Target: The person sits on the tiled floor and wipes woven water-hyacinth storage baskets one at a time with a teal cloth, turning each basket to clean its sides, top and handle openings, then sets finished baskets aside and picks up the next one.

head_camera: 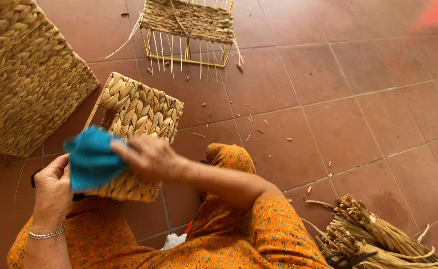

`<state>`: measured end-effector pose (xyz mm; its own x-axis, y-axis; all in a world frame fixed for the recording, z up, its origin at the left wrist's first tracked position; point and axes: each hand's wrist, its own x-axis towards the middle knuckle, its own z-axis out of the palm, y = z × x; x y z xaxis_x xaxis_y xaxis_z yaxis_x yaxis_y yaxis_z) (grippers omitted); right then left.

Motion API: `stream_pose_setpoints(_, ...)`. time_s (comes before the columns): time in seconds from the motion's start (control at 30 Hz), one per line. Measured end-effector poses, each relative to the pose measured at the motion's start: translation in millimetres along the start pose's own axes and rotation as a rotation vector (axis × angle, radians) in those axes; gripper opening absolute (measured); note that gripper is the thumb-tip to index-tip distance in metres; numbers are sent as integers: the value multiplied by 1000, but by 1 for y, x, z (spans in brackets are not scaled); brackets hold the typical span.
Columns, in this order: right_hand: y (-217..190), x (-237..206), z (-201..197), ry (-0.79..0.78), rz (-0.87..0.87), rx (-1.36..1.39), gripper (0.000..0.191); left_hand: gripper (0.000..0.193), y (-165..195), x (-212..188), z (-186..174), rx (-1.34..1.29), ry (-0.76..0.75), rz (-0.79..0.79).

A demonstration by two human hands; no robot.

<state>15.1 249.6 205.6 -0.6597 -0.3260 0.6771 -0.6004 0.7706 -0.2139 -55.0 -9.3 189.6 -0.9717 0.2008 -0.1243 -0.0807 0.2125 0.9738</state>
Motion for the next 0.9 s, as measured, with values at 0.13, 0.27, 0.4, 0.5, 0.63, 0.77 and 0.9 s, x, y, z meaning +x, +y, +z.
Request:
stream_pose_setpoints(0.13, 97, 25, 25, 28, 286, -293, 60, 34, 3, -12, 11, -27, 28, 47)
stream_pose_setpoints(0.27, 141, 43, 27, 149, 484, -329, 68, 39, -6, -12, 23, 34, 100, 93)
stream_pose_setpoints(0.4, 67, 34, 11, -9, 406, -105, 76, 39, -25, -2, 14, 103, 197, 45)
stream_pose_setpoints(0.5, -11, 17, 1, -110, 151, 134, 77, 51, -33, 14, -3, 79, 162, 16)
stream_pose_setpoints(0.63, -28, 16, 11, -158, 8, 28, 62, 38, -26, 24, -20, -247, -56, -60)
stream_pose_setpoints(0.77, 68, 45, 37, 24, 156, -178, 60, 45, -9, 20, -9, -160, -73, -99)
stream_pose_setpoints(0.9, 143, 68, 45, 12, 491, -285, 66, 48, 2, 15, 6, -115, -55, -66)
